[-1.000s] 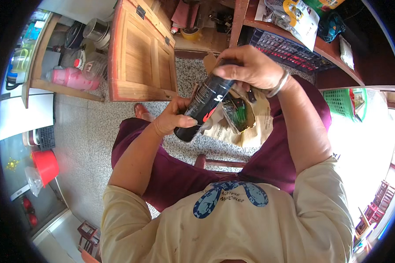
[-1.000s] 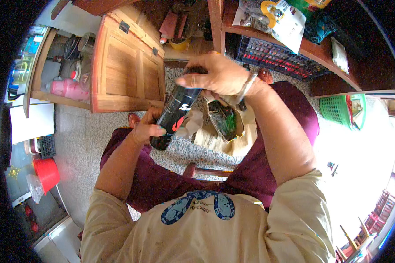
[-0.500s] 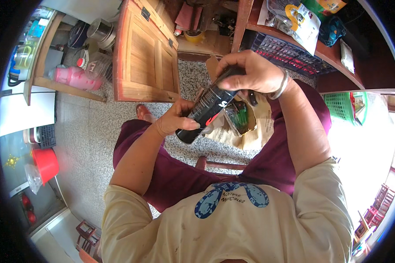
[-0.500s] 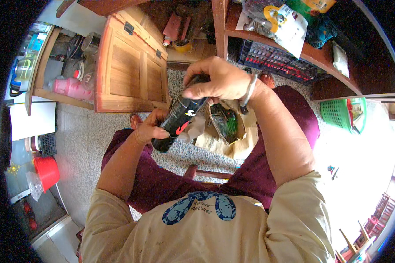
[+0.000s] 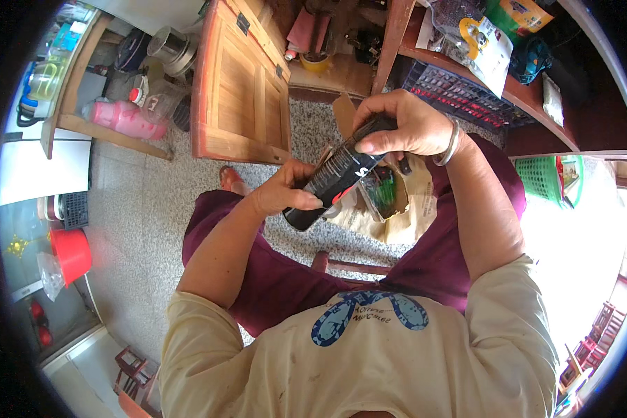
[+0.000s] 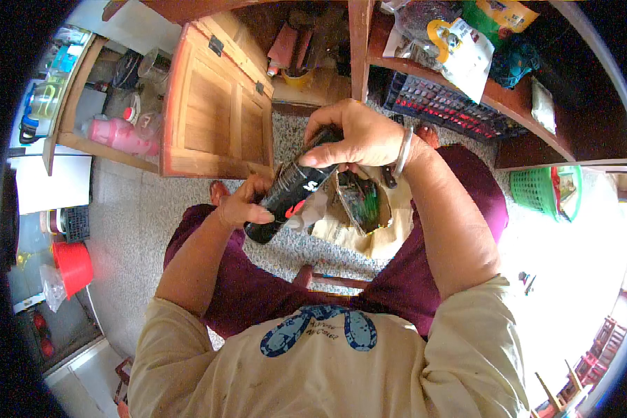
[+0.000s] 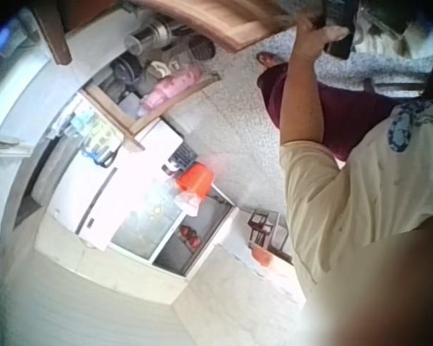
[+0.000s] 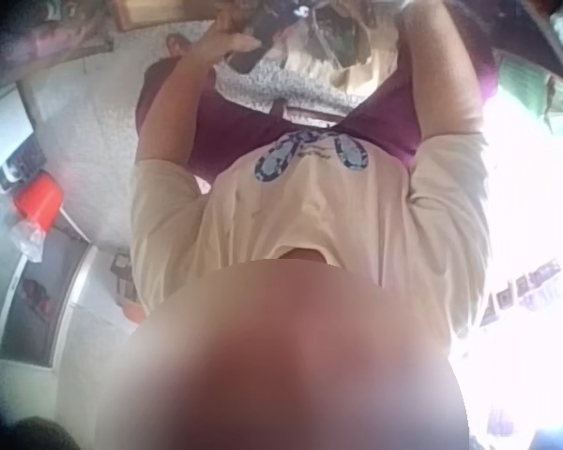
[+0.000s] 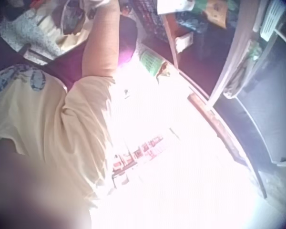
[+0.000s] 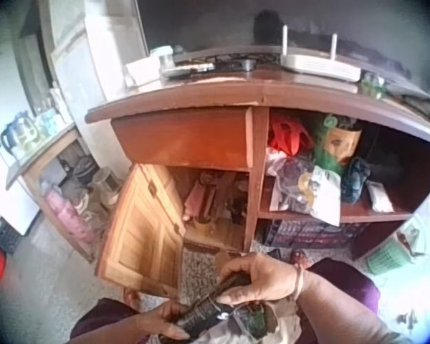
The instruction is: The recorder is handling a spray can, a butane lighter, and various mechanical parts, apparently preparing or repairing a tool.
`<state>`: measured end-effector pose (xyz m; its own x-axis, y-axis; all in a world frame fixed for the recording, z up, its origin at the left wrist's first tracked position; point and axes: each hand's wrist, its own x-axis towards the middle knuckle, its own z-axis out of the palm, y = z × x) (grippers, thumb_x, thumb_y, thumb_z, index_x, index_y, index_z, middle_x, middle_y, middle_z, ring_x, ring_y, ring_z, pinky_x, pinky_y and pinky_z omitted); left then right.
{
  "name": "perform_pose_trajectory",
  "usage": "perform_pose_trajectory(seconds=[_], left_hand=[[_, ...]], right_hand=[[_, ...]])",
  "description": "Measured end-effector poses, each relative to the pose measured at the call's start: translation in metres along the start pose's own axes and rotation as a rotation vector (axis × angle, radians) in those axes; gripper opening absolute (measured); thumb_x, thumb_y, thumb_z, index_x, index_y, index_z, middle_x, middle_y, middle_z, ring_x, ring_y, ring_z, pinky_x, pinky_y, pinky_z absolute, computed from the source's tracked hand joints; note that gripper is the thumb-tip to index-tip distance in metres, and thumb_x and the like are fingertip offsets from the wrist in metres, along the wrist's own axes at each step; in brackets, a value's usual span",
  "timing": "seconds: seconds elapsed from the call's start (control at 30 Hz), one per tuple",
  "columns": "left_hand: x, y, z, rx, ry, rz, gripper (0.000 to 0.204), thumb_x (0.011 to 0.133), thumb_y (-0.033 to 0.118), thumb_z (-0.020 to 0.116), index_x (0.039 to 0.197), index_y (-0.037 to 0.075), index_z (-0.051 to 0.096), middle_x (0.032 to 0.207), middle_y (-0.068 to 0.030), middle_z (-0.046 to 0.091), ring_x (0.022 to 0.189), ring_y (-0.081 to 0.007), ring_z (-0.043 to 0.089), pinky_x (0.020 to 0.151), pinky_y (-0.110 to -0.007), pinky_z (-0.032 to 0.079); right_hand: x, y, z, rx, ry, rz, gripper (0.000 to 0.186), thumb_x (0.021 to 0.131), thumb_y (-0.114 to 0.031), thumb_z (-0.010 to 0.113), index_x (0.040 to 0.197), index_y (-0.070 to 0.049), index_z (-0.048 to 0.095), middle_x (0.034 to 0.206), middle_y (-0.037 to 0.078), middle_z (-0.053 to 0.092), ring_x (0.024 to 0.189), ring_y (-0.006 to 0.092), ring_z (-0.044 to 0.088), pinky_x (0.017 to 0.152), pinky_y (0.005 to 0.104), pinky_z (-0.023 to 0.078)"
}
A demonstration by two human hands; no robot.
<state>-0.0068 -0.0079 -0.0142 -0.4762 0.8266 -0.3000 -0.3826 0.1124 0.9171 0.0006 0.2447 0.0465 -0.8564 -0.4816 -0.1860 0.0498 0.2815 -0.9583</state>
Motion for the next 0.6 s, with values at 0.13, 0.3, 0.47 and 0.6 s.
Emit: perform_pose_trajectory(seconds=[0.13, 0.3, 0.47, 0.6], left_hand=[[-0.0017, -0.0021, -0.0057, -0.060, -0.092, -0.058, 0.033, 0.057, 0.017, 0.066, 0.082, -0.003, 0.059, 0.072, -0.0011, 0.057, 0.064, -0.0066, 0.052, 0.060, -0.020, 0.041], [-0.0026, 0.0012, -0.0026, -0.107, -0.072, -0.049, 0.037, 0.057, 0.021, 0.066, 0.083, -0.003, 0.059, 0.072, -0.0016, 0.058, 0.064, -0.0068, 0.053, 0.060, -0.019, 0.041], [-0.0040, 0.0018, -0.0020, -0.145, -0.070, -0.053, 0.037, 0.057, 0.022, 0.066, 0.084, -0.003, 0.059, 0.075, -0.0024, 0.059, 0.066, -0.0072, 0.053, 0.062, -0.020, 0.042], [-0.0040, 0.0035, -0.0011, -0.156, -0.081, -0.054, 0.037, 0.058, 0.022, 0.066, 0.086, -0.002, 0.059, 0.077, -0.0025, 0.059, 0.067, -0.0075, 0.054, 0.063, -0.020, 0.042]], right_hand=[[-0.0042, 0.0010, 0.0000, 0.193, -0.070, -0.166, 0.032, 0.061, -0.005, 0.073, 0.088, 0.000, 0.056, 0.076, 0.000, 0.055, 0.065, 0.0057, 0.052, 0.057, 0.0192, 0.044], [-0.0061, 0.0042, -0.0037, 0.231, -0.081, -0.237, 0.037, 0.059, -0.001, 0.072, 0.093, -0.002, 0.057, 0.086, 0.001, 0.057, 0.081, 0.0082, 0.052, 0.074, 0.0230, 0.043], [-0.0046, 0.0066, -0.0004, 0.373, -0.070, -0.205, 0.039, 0.058, -0.001, 0.073, 0.093, -0.001, 0.057, 0.096, 0.005, 0.055, 0.089, 0.0123, 0.051, 0.078, 0.0254, 0.042], [0.0001, 0.0087, 0.0016, 0.362, -0.039, -0.253, 0.045, 0.061, -0.004, 0.072, 0.101, -0.002, 0.053, 0.096, 0.006, 0.054, 0.089, 0.0133, 0.052, 0.079, 0.0256, 0.041]])
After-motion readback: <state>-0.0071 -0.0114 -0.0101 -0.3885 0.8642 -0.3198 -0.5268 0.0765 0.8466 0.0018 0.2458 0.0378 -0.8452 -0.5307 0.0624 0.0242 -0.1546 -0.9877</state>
